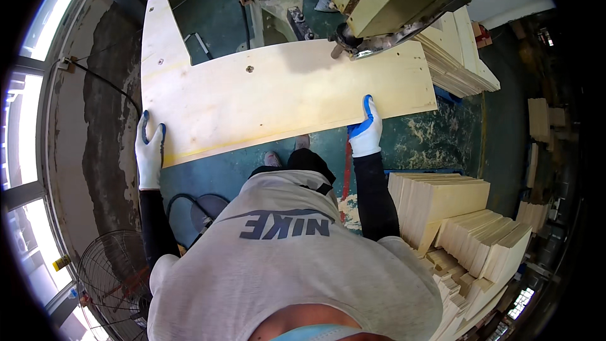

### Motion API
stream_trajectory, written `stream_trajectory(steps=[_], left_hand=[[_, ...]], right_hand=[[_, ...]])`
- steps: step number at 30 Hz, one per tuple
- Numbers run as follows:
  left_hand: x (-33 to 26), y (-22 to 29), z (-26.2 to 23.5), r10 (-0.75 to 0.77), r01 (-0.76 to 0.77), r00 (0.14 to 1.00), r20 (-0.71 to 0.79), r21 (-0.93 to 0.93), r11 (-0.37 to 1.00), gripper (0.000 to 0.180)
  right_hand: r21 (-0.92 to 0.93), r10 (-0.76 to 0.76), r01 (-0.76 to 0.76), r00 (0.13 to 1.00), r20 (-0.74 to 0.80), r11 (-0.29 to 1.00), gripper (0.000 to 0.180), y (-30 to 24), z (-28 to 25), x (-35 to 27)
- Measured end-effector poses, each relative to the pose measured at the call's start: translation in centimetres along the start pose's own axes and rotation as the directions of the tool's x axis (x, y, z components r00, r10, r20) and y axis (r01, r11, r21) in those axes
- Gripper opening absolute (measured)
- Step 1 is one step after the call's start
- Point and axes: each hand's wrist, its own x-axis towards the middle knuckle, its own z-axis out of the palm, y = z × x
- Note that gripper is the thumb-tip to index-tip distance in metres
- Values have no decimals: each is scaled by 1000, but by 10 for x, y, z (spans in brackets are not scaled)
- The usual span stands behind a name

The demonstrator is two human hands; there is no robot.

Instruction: The person picks up L-shaped wooden boards from stacks on pallets and places them into a machine to punch holes into the corners and edges by hand.

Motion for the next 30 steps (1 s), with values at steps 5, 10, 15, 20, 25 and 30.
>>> stream_trajectory(steps=[5,10,15,20,25,30], left_hand=[[2,1,-6,-5,5,1000,-17,9,1000,60],[0,16,-5,-30,29,999,-29,-23,999,62],[-10,0,0,71,-73,992,-105,-16,997,65],[-8,23,-5,-94,94,995,-33,-3,996,65],[-10,-24,7,-139,141,990,31,-64,988,66],[-17,-85,35,-197,206,976,91,-107,973,66]], right_hand=[[86,-5,1,999,47,996,45,-21,3,-8],[44,-176,174,982,63,984,55,-86,-46,37],[-31,-190,190,982,-3,981,51,-92,-56,53],[-52,-216,218,975,45,975,50,-98,-54,52],[-143,-353,352,935,23,925,52,-117,-28,46],[-313,-483,461,875,6,831,54,-133,20,23]])
